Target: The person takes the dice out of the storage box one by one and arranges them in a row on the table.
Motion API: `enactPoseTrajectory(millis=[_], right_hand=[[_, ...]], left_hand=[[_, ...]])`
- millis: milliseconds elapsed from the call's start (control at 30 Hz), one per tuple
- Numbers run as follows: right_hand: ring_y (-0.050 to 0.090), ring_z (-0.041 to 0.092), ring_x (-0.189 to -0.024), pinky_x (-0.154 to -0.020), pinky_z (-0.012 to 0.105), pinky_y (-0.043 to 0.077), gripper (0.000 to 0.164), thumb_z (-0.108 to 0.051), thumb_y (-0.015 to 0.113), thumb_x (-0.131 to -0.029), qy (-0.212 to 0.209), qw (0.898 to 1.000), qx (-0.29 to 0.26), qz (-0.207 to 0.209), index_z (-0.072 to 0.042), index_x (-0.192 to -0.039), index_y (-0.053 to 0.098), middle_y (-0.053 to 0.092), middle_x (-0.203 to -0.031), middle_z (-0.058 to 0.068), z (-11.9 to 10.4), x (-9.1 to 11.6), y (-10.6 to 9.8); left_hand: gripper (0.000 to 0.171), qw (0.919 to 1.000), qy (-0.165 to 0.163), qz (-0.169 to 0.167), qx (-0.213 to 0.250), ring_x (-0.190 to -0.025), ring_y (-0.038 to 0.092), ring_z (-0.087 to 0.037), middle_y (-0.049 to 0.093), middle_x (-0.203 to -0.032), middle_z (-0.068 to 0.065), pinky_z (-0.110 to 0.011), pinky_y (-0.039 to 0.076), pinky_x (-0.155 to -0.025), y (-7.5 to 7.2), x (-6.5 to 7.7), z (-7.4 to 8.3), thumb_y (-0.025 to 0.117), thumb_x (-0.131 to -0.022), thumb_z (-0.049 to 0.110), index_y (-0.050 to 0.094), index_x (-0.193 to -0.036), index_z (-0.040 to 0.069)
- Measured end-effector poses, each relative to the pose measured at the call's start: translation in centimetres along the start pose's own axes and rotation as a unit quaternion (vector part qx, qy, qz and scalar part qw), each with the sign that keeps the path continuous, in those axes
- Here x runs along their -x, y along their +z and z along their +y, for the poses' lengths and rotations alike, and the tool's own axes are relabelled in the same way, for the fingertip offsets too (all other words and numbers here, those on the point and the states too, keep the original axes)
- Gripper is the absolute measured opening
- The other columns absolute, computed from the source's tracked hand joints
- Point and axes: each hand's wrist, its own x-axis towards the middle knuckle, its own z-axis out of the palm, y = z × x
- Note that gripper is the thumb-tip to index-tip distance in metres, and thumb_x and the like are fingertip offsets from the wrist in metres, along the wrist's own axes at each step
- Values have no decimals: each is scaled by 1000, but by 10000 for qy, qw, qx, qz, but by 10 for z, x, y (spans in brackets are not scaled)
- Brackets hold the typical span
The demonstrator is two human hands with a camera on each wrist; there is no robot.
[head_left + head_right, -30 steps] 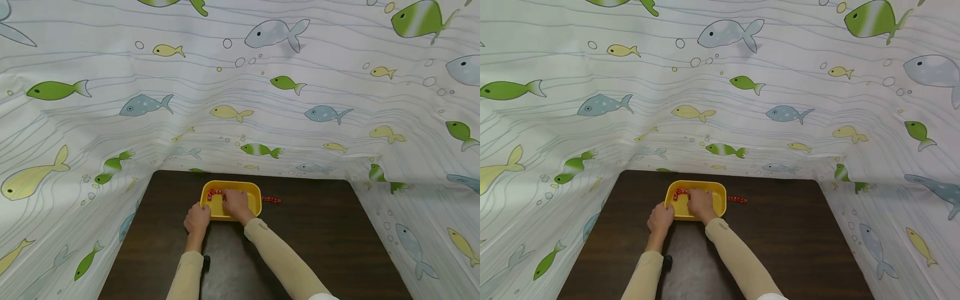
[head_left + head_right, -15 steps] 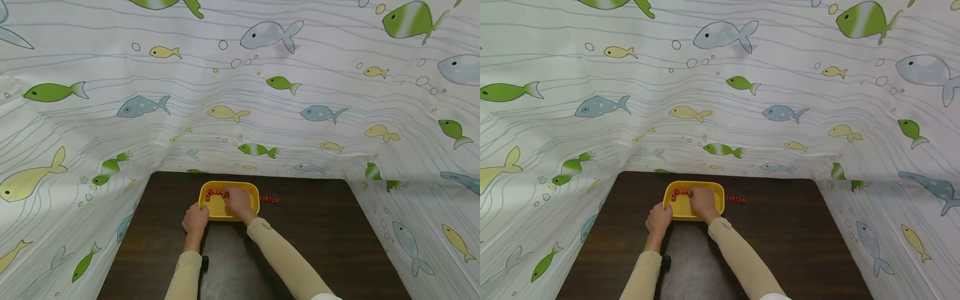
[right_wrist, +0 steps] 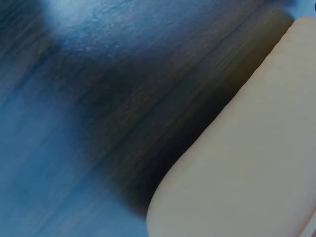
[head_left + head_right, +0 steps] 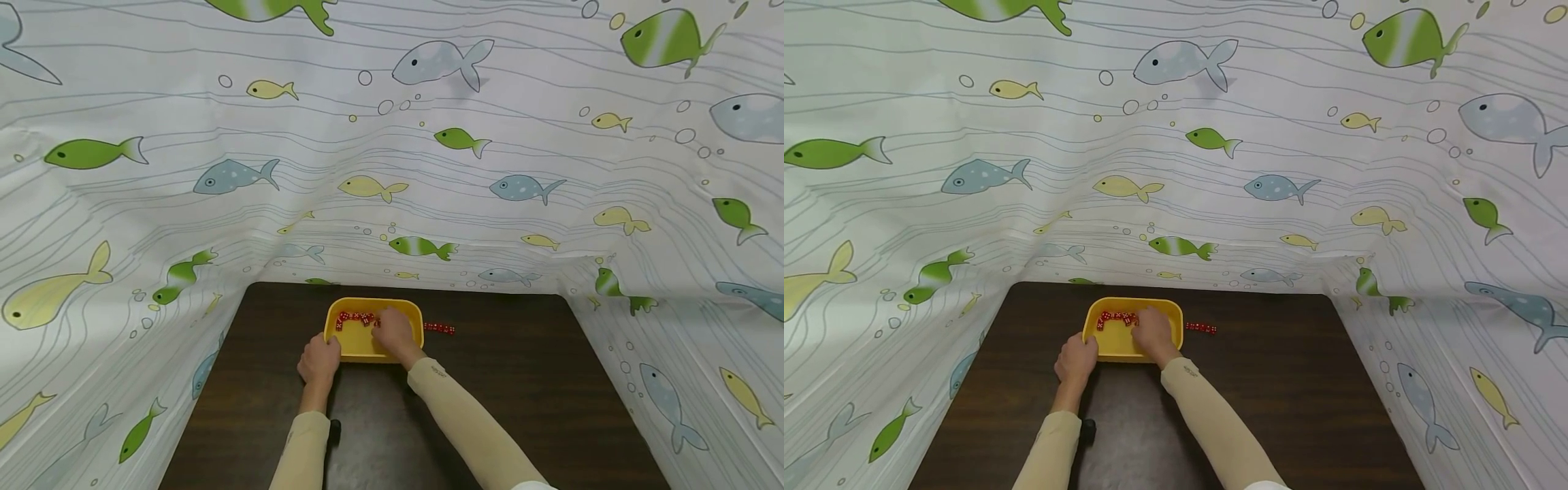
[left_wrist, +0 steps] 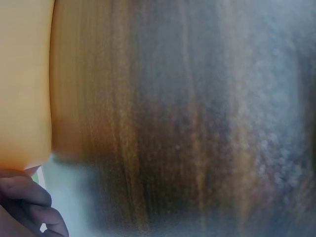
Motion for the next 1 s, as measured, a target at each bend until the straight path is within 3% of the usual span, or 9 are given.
enactPoseTrajectory(millis=[100,267,567,833,1000], right_hand=[[57,18,-88,-87,37,54,20,-23,76,-97,-6,10000,-9,-19,-10,-111,79,71,-102,3,2,0,-2],[63,20,-99,-100,42,56,29,-23,75,-98,47,9998,-188,10,-9,-124,78,74,-120,6,4,1,-7],[69,27,-120,-111,47,53,32,-21,76,-98,77,9985,-362,391,-9,-127,78,76,-130,8,6,6,-18],[67,27,-110,-113,52,47,29,-22,78,-96,152,9964,-462,701,-10,-122,81,76,-119,8,9,11,-34],[65,27,-106,-104,51,48,30,-22,78,-97,243,9945,-587,836,-10,-124,80,74,-118,9,14,13,-38]], left_hand=[[37,10000,14,26,7,-62,53,-26,54,-72,-8,-39,37,-59,-1,0,1,44,-107,34,63,-91,7],[36,10000,-8,44,27,-62,53,-27,53,-72,-8,-39,37,-59,-2,0,3,44,-107,32,63,-90,7],[37,10000,-53,-4,31,-62,53,-27,54,-72,-8,-39,37,-58,-2,1,2,43,-107,33,62,-88,7],[38,10000,-9,-23,-16,-60,51,-26,53,-70,-8,-40,36,-57,0,1,0,43,-107,34,60,-87,6],[38,10000,-1,-14,-3,-60,50,-26,51,-70,-8,-39,36,-57,-1,3,1,43,-106,33,59,-85,7]])
